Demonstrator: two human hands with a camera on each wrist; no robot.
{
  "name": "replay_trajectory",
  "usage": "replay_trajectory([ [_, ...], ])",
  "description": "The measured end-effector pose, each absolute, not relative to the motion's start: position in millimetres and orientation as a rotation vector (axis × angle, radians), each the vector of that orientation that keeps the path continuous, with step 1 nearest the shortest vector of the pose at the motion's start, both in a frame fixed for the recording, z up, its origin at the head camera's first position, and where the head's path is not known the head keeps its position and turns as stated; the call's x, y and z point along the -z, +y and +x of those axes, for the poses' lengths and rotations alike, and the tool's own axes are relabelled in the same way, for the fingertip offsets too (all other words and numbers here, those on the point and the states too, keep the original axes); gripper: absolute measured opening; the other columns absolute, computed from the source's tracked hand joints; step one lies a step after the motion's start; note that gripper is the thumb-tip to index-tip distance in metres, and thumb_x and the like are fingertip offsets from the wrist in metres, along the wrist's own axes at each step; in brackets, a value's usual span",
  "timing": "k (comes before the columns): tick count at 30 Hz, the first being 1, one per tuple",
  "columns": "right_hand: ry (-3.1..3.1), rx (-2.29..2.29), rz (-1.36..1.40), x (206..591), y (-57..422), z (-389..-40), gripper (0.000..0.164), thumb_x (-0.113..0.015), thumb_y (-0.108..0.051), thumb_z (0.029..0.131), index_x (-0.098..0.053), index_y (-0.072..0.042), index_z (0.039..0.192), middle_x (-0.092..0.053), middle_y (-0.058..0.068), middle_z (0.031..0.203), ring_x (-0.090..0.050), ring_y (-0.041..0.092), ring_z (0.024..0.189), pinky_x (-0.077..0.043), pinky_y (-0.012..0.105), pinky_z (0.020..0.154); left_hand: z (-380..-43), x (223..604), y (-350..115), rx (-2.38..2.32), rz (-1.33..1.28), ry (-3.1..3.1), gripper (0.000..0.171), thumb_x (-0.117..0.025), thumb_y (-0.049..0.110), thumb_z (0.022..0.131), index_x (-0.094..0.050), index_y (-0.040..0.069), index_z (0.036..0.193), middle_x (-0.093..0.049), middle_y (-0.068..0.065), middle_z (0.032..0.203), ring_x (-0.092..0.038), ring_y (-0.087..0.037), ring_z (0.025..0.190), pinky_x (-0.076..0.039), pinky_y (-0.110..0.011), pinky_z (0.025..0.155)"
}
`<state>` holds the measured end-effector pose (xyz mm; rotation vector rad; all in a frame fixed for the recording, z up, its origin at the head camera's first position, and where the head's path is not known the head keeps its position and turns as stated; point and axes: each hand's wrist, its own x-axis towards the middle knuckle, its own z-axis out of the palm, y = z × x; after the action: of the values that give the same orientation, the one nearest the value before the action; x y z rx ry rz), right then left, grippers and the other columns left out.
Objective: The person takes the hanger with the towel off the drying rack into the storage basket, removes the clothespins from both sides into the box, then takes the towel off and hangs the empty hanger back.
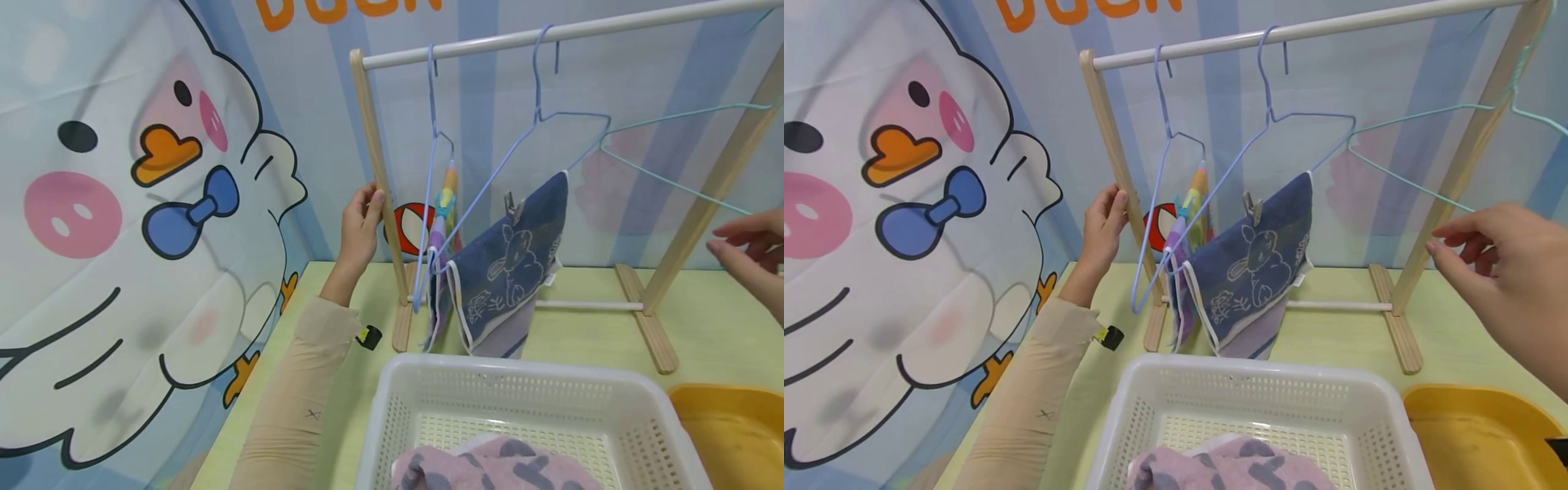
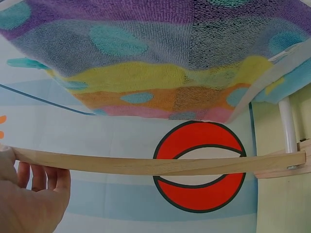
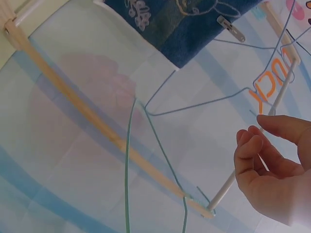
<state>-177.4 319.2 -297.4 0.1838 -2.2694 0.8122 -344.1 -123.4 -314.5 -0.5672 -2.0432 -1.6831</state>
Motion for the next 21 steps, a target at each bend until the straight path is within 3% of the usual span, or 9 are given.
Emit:
replay_trajectory([
  [1,-2.267,-0.799,0.213,294,312,-174,0.012,-0.063,-0.003,0.096,-0.068,0.005,0.103,-0.054,-0.014,0.088,-0.035,-0.012,0.069,-0.029,0.002,0.058,-344,314,-123,1.682,-0.565,-2.042,0.039,-0.044,0.018,0.109,-0.05,-0.009,0.136,-0.06,-0.023,0.116,-0.061,-0.03,0.106,-0.051,-0.04,0.096],
  [2,-2.274,-0.77,0.239,290,306,-172,0.017,-0.063,0.0,0.095,-0.064,0.013,0.106,-0.057,-0.005,0.089,-0.034,-0.013,0.07,-0.029,0.002,0.058,-344,314,-123,1.681,-0.564,-2.043,0.039,-0.044,0.018,0.109,-0.05,-0.009,0.136,-0.06,-0.023,0.115,-0.061,-0.03,0.106,-0.051,-0.04,0.096],
  [4,-2.253,-0.737,0.31,285,296,-168,0.014,-0.065,0.005,0.092,-0.065,0.015,0.102,-0.056,0.007,0.086,-0.034,-0.016,0.07,-0.03,0.002,0.057,-344,314,-123,1.681,-0.562,-2.042,0.039,-0.044,0.018,0.109,-0.05,-0.01,0.136,-0.06,-0.023,0.115,-0.061,-0.029,0.105,-0.051,-0.04,0.096],
  [5,-2.238,-0.737,0.353,282,291,-167,0.012,-0.065,0.008,0.09,-0.065,0.016,0.1,-0.056,0.007,0.086,-0.035,-0.016,0.071,-0.031,0.001,0.057,-345,314,-123,1.68,-0.56,-2.043,0.039,-0.044,0.018,0.109,-0.051,-0.01,0.135,-0.06,-0.023,0.115,-0.061,-0.029,0.104,-0.052,-0.04,0.096],
  [8,-2.205,-0.729,0.459,277,281,-165,0.01,-0.067,0.013,0.086,-0.067,0.015,0.096,-0.054,-0.014,0.087,-0.039,-0.017,0.074,-0.035,0.0,0.062,-345,314,-124,1.68,-0.555,-2.046,0.039,-0.044,0.018,0.109,-0.05,-0.01,0.135,-0.06,-0.023,0.114,-0.061,-0.028,0.105,-0.051,-0.04,0.096],
  [10,-2.195,-0.739,0.498,275,275,-165,0.012,-0.069,0.015,0.083,-0.068,0.013,0.095,-0.054,-0.018,0.088,-0.042,-0.018,0.075,-0.037,0.0,0.065,-345,314,-124,1.682,-0.553,-2.045,0.039,-0.044,0.018,0.109,-0.05,-0.01,0.136,-0.06,-0.023,0.115,-0.061,-0.029,0.105,-0.051,-0.04,0.097],
  [15,-2.269,-0.677,0.513,266,258,-163,0.02,-0.074,0.015,0.079,-0.07,0.008,0.097,-0.066,0.012,0.085,-0.044,-0.018,0.075,-0.036,-0.002,0.07,-346,315,-124,1.687,-0.552,-2.047,0.04,-0.045,0.018,0.108,-0.05,-0.009,0.137,-0.059,-0.023,0.116,-0.061,-0.029,0.106,-0.051,-0.039,0.097],
  [21,-2.438,-0.7,0.479,258,240,-165,0.015,-0.076,0.0,0.087,-0.072,0.0,0.101,-0.069,0.013,0.092,-0.061,0.007,0.068,-0.038,0.003,0.059,-346,315,-123,1.694,-0.561,-2.037,0.039,-0.044,0.017,0.109,-0.05,-0.01,0.136,-0.059,-0.023,0.115,-0.061,-0.029,0.105,-0.052,-0.039,0.096],
])
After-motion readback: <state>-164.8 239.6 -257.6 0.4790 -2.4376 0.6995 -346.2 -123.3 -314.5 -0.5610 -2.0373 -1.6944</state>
